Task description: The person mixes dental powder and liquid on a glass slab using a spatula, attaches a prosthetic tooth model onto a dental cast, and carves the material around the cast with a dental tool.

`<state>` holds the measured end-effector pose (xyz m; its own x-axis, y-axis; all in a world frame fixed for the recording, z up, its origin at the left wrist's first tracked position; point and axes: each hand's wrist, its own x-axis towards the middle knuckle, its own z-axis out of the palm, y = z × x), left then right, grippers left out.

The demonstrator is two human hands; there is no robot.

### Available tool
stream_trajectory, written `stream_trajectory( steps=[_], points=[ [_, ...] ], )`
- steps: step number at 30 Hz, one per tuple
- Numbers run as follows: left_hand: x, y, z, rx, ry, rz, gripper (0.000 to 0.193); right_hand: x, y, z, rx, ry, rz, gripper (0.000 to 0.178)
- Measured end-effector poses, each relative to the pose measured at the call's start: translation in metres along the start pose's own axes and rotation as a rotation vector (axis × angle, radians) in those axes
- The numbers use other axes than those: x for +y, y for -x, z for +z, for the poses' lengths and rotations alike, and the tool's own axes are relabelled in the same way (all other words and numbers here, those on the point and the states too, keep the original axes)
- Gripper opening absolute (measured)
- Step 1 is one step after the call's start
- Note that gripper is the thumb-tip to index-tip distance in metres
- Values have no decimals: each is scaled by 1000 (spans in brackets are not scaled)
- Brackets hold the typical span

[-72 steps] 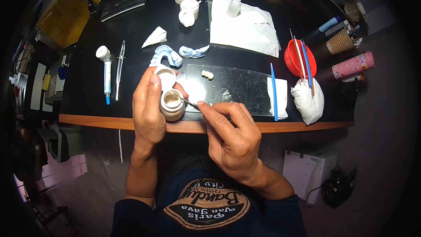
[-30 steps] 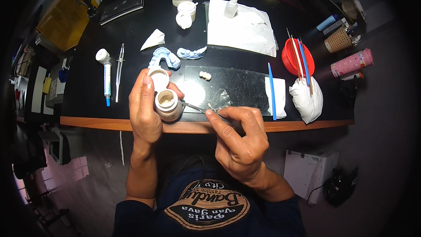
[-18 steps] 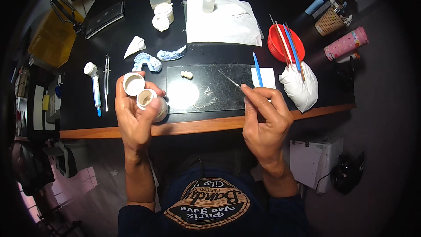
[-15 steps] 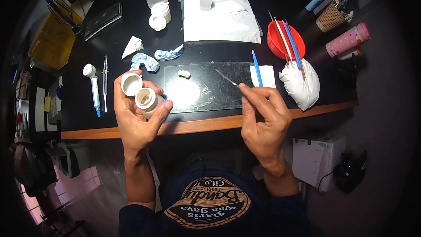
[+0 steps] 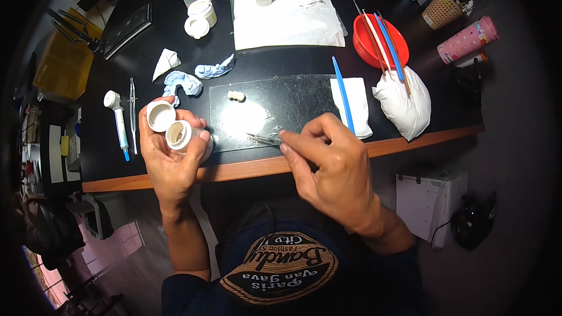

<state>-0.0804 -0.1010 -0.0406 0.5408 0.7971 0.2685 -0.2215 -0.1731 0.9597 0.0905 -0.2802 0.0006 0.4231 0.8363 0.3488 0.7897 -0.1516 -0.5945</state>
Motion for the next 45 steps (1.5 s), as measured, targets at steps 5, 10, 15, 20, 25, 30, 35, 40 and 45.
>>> stream_trajectory(
  steps=[5, 10, 15, 20, 25, 30, 35, 40, 45],
  points=[
    [-1, 2, 1, 12, 72, -45, 67, 2, -6, -7, -50, -12, -1, 24],
    [0, 3, 0, 11, 83, -47, 66, -2, -3, -1, -51, -32, 47, 24],
    [-1, 2, -2, -13, 77, -5, 65, 20, -34, -8, -160, 10, -137, 26],
    [-5, 1, -2, 22, 55, 19, 62, 48, -88, -18, -410, 80, -423, 41],
    [-6, 0, -1, 39, 72, 7, 60, 55, -124, -15, -544, 82, -555, 44],
    [-5, -1, -3, 27, 63, 4, 60, 53, -137, -7, -620, 58, -562, 42],
    [-4, -2, -2, 27, 80, 10, 60, 51, -139, -6, -665, 89, -560, 36],
    [-5, -2, -2, 20, 78, 15, 61, 51, -137, -4, -626, 91, -569, 36],
    [-4, -2, -1, 18, 86, 0, 60, 54, -137, -7, -665, 100, -533, 39]
  ],
)
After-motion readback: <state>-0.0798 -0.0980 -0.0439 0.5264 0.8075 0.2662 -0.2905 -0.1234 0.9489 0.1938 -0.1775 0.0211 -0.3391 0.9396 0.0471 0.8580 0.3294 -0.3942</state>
